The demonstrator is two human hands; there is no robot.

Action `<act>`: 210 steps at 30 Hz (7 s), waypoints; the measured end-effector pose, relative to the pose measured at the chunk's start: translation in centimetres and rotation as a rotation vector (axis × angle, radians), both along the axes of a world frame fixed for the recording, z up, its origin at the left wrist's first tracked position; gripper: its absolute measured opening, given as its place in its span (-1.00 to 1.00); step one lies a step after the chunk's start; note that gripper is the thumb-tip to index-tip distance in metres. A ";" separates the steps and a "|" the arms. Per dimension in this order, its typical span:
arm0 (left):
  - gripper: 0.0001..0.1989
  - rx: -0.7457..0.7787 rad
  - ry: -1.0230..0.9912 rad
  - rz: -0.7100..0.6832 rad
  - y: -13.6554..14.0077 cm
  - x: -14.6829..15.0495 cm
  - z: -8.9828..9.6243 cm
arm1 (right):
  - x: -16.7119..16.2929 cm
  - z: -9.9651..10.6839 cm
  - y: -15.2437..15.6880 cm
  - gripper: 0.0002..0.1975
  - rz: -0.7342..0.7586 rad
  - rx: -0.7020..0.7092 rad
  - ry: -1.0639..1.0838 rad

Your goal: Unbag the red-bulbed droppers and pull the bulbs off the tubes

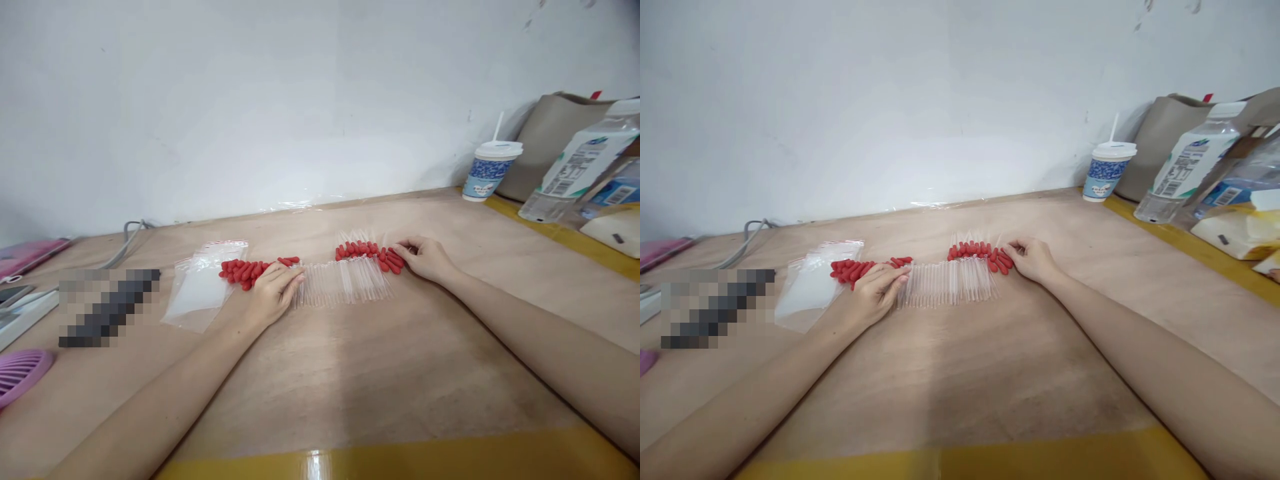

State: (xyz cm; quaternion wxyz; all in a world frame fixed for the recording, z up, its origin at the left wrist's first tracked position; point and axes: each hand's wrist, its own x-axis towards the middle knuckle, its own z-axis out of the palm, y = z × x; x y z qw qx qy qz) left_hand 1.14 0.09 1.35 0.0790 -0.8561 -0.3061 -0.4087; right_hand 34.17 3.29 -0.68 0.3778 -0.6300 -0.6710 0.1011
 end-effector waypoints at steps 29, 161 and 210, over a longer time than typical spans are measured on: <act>-0.53 -0.218 0.353 -0.059 -0.5 -2.1 0.9 | -5.2 2.0 1.2 -0.74 0.075 0.234 -0.297; -0.90 0.105 0.184 -0.266 -3.1 3.1 -0.6 | -6.4 1.7 -7.6 -0.88 0.487 1.074 -0.581; -0.65 -0.227 0.228 -0.059 -1.7 0.7 0.8 | 1.6 -1.5 2.3 -0.76 -0.025 -0.099 0.213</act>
